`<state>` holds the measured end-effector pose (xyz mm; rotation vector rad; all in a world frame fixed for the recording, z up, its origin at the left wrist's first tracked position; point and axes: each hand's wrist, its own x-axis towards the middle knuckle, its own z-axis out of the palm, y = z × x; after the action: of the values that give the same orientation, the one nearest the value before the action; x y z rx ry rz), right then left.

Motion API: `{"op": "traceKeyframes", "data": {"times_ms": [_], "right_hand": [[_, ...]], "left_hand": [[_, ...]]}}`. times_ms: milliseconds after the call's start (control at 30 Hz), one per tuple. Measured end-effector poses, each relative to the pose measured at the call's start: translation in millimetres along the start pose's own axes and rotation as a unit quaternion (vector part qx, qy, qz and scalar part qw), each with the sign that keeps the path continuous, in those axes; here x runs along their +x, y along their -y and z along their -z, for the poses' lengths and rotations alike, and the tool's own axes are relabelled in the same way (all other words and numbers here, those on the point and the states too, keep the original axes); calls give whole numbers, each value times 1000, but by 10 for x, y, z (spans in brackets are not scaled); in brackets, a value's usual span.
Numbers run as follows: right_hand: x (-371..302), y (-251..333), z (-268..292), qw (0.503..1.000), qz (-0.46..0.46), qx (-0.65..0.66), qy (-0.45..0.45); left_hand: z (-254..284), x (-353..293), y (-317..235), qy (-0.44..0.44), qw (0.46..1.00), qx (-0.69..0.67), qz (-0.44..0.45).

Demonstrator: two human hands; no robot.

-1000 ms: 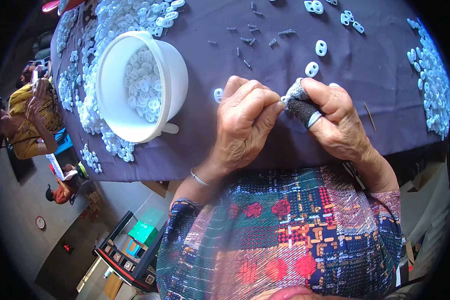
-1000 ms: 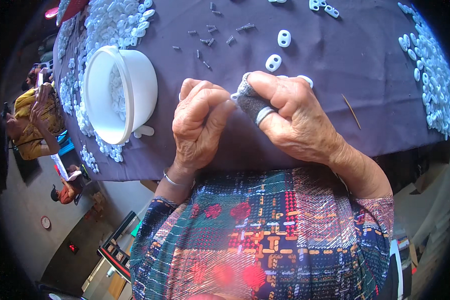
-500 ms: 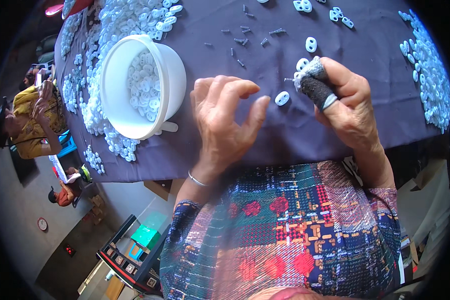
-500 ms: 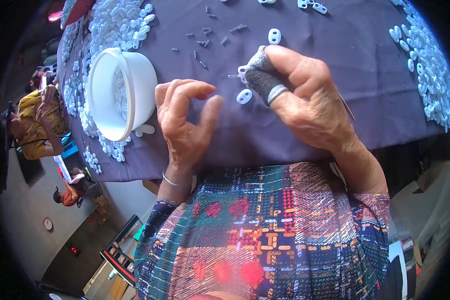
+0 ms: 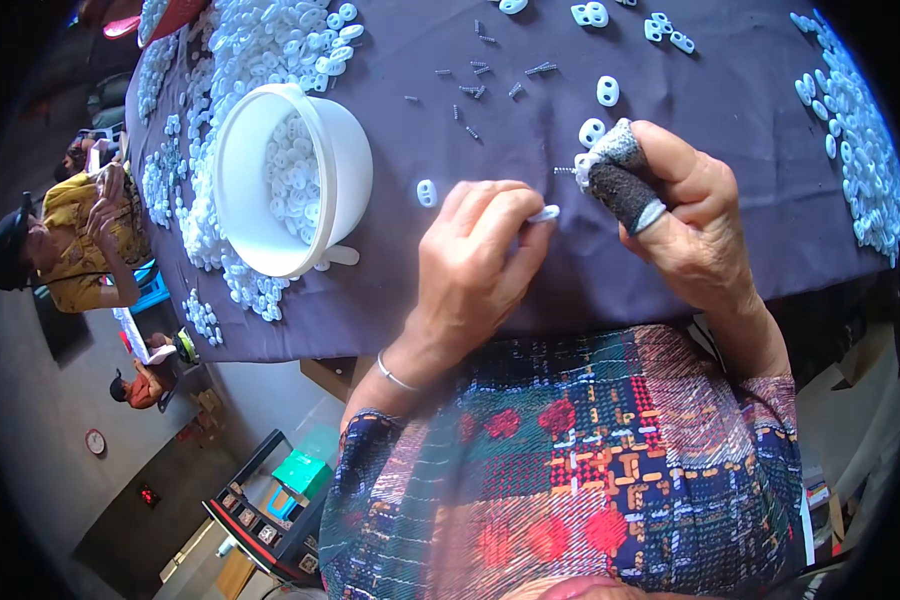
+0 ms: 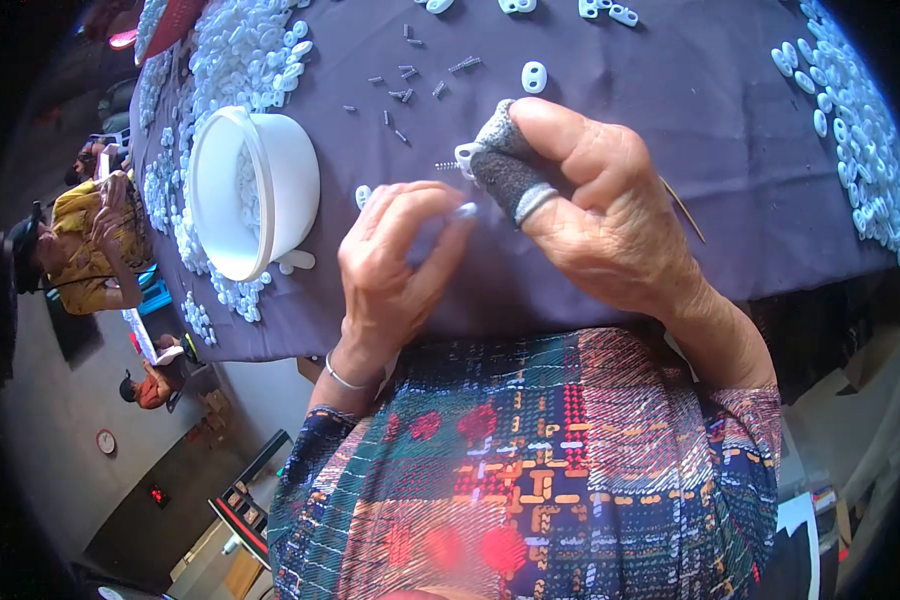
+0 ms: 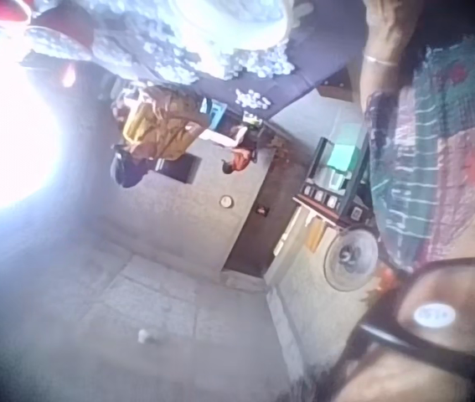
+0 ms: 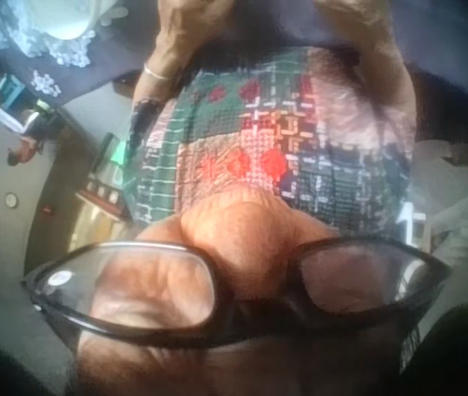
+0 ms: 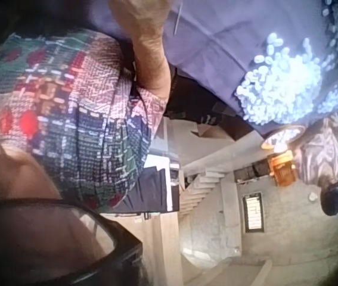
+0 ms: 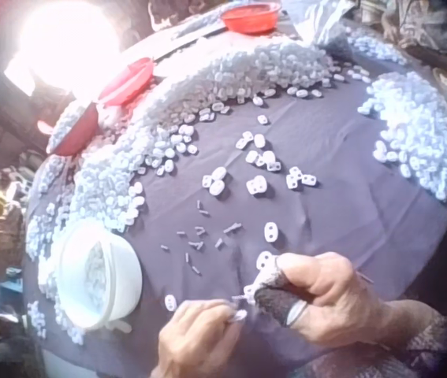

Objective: The person assembles plastic cord locks by picking up plastic toggle pieces and springs from the table and fitting them together by hand.

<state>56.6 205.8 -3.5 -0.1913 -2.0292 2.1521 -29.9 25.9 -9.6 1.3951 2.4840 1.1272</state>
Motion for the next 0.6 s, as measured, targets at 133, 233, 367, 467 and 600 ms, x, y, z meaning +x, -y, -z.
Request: {"op": "traceKeyframes", "data": {"times_ms": [133,233,367,467,600], "right_hand": [[-21,-47,-15,1000,-8,-16,-14],[-17,-111,-33,999,3,-46,-12],[-14,-75,-33,999,2,-43,-6],[-9,-78,-27,999,-11,-37,-11],[-15,-73,-44,999,-28,-7,-20]], "left_hand": [[159,-39,2,17,1000,8,24],[170,-66,47,29,996,82,-10],[300,31,-32,93,978,187,-29],[301,61,-43,120,971,201,-48],[281,-48,-53,105,984,140,-39]]}}
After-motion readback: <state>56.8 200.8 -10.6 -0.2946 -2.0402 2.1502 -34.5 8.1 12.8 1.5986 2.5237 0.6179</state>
